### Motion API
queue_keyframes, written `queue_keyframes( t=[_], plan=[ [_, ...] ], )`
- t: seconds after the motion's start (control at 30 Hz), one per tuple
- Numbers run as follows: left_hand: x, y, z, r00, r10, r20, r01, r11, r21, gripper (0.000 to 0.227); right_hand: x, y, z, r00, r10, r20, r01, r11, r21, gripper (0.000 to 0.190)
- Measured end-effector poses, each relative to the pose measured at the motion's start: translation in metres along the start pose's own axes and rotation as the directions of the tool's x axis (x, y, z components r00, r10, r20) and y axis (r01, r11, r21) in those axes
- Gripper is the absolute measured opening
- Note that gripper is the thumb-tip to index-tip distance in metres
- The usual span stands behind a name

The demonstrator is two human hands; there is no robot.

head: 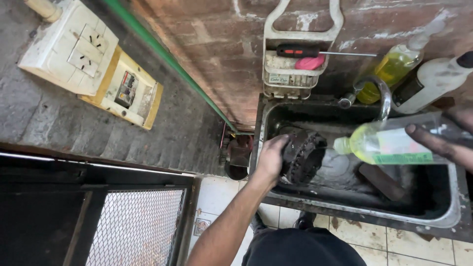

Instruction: The person washes a dark mechanical part and a wire brush in a metal sink. They apply liquid soap to the part and scrub it thoroughly with the brush under running water, rinsing both items before the video ends.

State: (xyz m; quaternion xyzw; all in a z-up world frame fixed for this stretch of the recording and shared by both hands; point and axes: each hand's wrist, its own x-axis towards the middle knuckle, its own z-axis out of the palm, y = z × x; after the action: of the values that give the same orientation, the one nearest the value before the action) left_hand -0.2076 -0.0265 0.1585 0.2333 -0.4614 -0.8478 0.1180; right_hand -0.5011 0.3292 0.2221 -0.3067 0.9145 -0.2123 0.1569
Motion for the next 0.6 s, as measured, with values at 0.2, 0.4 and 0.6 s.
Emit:
queue_keyframes(
  t=[0.2,0.4,0.6],
  plan=[
    [-0.007,-0.003,0.001,0.988,0.085,-0.129,-0.074,0.993,0.088,0.033,-0.062,-0.13,-0.001,0.662,-0.717,0.218,0.563,0.284,-0.776,0.075],
    [-0.004,-0.006,-0.002,0.986,0.112,-0.123,-0.105,0.993,0.06,0.037,-0.07,-0.159,-0.002,0.7,-0.647,0.302,0.434,0.049,-0.9,0.085],
    [-0.006,-0.002,-0.009,0.971,0.135,-0.198,-0.122,0.99,0.074,0.036,-0.08,-0.093,0.015,0.844,-0.527,0.1,0.395,0.486,-0.779,0.093]
  ],
)
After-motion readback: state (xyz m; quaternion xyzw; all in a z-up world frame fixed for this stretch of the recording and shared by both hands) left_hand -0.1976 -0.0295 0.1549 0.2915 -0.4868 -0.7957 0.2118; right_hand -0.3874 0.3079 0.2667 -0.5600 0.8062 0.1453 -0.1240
